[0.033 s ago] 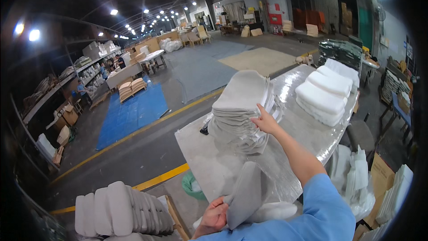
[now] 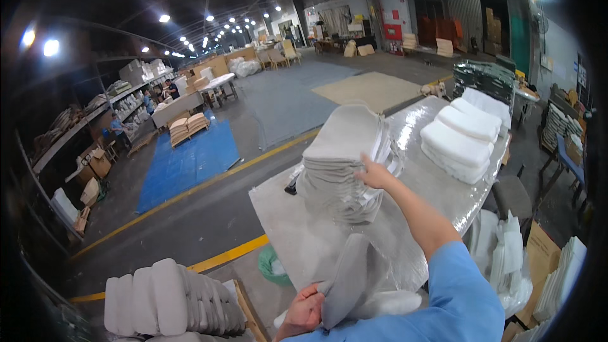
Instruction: The person repeatedly inserts white foam cushions into gray fabric covers, aligns edges, and stacks the finished items on a table. Other workers are visible nearby handling similar materials.
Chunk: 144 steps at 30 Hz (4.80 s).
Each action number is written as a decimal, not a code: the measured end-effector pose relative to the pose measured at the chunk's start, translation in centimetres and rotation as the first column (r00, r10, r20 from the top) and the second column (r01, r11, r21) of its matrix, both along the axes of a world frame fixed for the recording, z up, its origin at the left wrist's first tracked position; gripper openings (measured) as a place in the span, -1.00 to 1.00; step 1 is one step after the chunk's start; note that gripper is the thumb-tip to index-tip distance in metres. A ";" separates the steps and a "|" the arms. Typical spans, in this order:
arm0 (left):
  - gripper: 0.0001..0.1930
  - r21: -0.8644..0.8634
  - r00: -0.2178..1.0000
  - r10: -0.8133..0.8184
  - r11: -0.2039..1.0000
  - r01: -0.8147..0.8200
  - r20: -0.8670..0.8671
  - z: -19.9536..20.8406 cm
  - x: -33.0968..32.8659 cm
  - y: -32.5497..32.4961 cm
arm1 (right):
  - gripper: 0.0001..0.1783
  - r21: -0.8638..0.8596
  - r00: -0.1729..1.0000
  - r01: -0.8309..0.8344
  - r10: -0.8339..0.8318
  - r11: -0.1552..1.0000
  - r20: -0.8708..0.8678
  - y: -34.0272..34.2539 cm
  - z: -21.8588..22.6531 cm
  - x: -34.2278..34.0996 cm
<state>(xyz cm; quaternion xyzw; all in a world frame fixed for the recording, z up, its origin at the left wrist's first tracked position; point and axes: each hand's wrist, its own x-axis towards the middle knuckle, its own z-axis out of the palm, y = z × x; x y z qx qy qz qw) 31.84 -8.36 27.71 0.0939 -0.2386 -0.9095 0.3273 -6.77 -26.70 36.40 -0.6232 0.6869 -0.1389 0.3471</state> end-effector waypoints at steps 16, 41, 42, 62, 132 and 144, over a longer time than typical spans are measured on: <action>-0.64 -0.392 0.914 0.194 0.919 -0.042 0.357 3.1 -2.2 -0.8 | -0.66 -0.134 0.745 -0.046 -0.055 0.990 -0.665 -12.3 23.5 9.2; -0.61 -0.056 0.993 0.109 0.992 -0.111 -0.041 1.3 -0.5 -3.2 | -0.27 0.025 0.367 -0.331 0.104 0.943 0.925 8.5 -6.9 2.1; -0.59 -0.067 0.994 0.109 0.992 -0.109 -0.014 1.8 -1.2 -3.5 | -0.26 0.031 0.413 -0.261 0.082 0.965 0.907 9.3 -7.5 1.7; -0.66 -0.202 0.976 0.143 0.973 -0.109 0.166 3.4 -3.8 -3.5 | 0.09 -0.552 0.887 -0.459 0.328 0.696 -0.324 -6.2 28.5 9.8; -0.59 0.310 0.997 0.062 0.950 -0.043 -0.051 -1.6 3.0 5.9 | -0.71 0.557 0.659 -0.496 -0.129 0.666 0.741 13.8 -5.1 19.0; -0.80 0.231 0.435 0.789 0.369 -0.900 0.434 -7.4 5.6 5.6 | -0.68 0.463 0.635 -0.718 0.219 0.520 0.741 10.1 -9.1 25.2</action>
